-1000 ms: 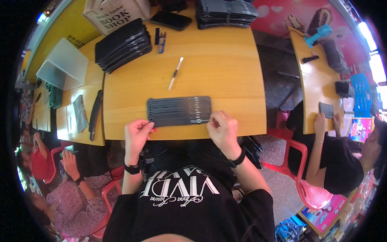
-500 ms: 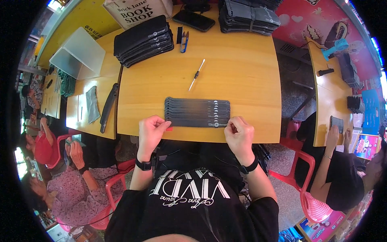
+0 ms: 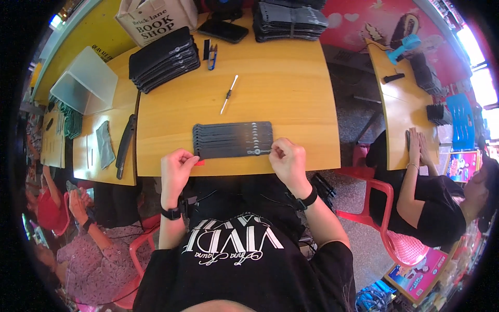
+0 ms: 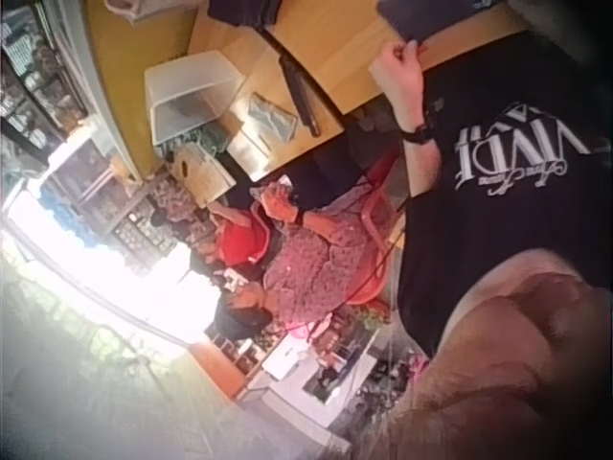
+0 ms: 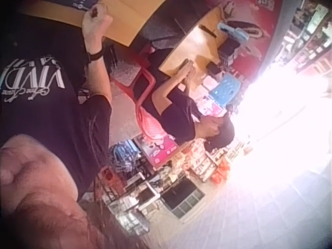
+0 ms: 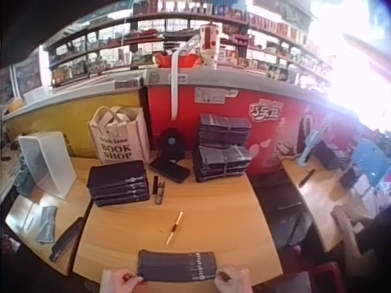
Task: Attaching rivets or buttons to synthetic straps at a workstation.
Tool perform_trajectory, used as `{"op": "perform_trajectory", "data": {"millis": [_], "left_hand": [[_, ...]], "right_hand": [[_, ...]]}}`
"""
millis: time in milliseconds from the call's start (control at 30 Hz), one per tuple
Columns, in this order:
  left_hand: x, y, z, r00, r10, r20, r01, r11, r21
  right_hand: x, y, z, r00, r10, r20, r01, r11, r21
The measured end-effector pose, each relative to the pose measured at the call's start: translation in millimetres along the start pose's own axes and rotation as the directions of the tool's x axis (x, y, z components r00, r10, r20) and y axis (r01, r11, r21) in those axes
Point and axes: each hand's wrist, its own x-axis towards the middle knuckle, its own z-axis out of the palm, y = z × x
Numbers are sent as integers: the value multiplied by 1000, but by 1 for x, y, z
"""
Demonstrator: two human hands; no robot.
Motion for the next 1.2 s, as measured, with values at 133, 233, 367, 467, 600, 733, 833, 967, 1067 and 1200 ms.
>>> {"op": "perform_trajectory", "data": {"millis": [133, 233, 367, 467, 600, 733, 833, 967, 1067, 1200], "left_hand": [[-24, 13, 11, 914, 402, 49, -386, 830, 402], [-33, 45, 27, 883, 433, 183, -457, 699, 550], [-26, 26, 36, 897, 357, 262, -441, 673, 593], [-23, 20, 37, 892, 346, 291, -450, 614, 649], [-24, 22, 37, 896, 345, 281, -443, 642, 626], [-23, 37, 42, 874, 369, 315, -485, 667, 565], [-16, 34, 41, 863, 355, 360, -503, 670, 546], [-18, 29, 40, 854, 389, 346, -520, 667, 533], [-17, 26, 40, 854, 394, 341, -520, 676, 523], [-16, 33, 41, 847, 419, 328, -531, 631, 565]], "right_hand": [[-9, -13, -1, 948, -318, 2, 307, 912, -272], [-9, -59, 13, 886, -401, 234, 462, 714, -526], [-23, -36, 28, 886, -308, 347, 457, 706, -541], [-27, -28, 11, 895, -250, 369, 443, 600, -666], [-22, -31, 2, 909, -207, 361, 409, 608, -681], [-18, -54, 26, 843, -302, 446, 516, 690, -508], [-15, -44, 33, 840, -310, 445, 529, 650, -546], [-13, -40, 12, 865, -237, 443, 478, 658, -582], [-18, -33, -1, 891, -219, 397, 440, 628, -641], [-17, -25, -4, 916, -218, 337, 397, 620, -677]]}}
